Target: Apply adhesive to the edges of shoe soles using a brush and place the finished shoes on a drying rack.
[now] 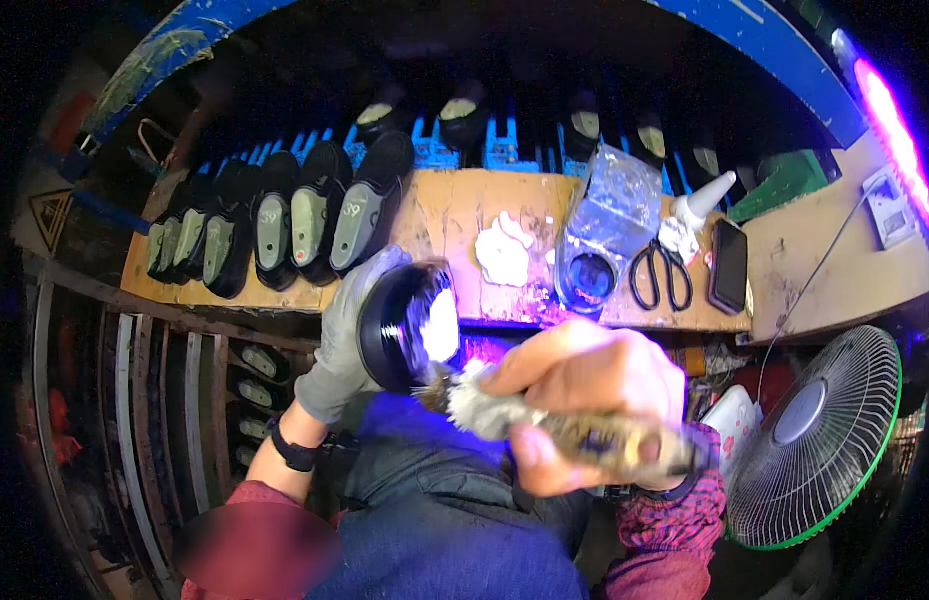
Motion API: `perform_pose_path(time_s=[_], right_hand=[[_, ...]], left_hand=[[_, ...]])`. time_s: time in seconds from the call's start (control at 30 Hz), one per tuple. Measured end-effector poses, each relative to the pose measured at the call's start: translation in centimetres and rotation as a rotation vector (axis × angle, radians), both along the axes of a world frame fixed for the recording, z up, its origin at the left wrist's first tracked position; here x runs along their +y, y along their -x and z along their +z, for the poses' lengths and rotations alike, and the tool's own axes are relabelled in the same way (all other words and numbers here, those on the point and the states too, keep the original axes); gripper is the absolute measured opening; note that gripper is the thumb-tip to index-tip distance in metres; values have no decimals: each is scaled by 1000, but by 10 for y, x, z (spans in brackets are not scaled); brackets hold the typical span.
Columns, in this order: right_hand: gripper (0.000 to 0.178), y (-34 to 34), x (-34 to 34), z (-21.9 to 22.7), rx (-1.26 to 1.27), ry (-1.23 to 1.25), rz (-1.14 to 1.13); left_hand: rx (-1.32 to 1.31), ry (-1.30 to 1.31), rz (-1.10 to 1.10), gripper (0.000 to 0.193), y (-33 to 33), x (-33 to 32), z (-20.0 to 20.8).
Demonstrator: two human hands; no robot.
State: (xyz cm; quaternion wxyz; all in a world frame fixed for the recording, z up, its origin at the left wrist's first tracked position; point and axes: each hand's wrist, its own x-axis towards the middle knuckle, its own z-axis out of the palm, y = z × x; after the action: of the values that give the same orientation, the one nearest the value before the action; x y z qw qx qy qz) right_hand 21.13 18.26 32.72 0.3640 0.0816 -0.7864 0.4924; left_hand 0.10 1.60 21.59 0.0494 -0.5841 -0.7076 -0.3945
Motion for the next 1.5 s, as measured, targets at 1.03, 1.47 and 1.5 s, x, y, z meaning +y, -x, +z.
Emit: perform_pose_path(time_s=[1.03, 1.47, 1.5], right_hand=[[12, 94, 52, -41, -182, 529, -247], [15, 45, 32, -81, -326, 201, -155], [15, 42, 32, -80, -359, 238, -105]], left_hand=[[-1382, 361, -515, 60, -5, -5, -20], [-1531, 365, -426, 54, 1, 3, -25], [-1513, 361, -454, 55, 3, 4, -30]])
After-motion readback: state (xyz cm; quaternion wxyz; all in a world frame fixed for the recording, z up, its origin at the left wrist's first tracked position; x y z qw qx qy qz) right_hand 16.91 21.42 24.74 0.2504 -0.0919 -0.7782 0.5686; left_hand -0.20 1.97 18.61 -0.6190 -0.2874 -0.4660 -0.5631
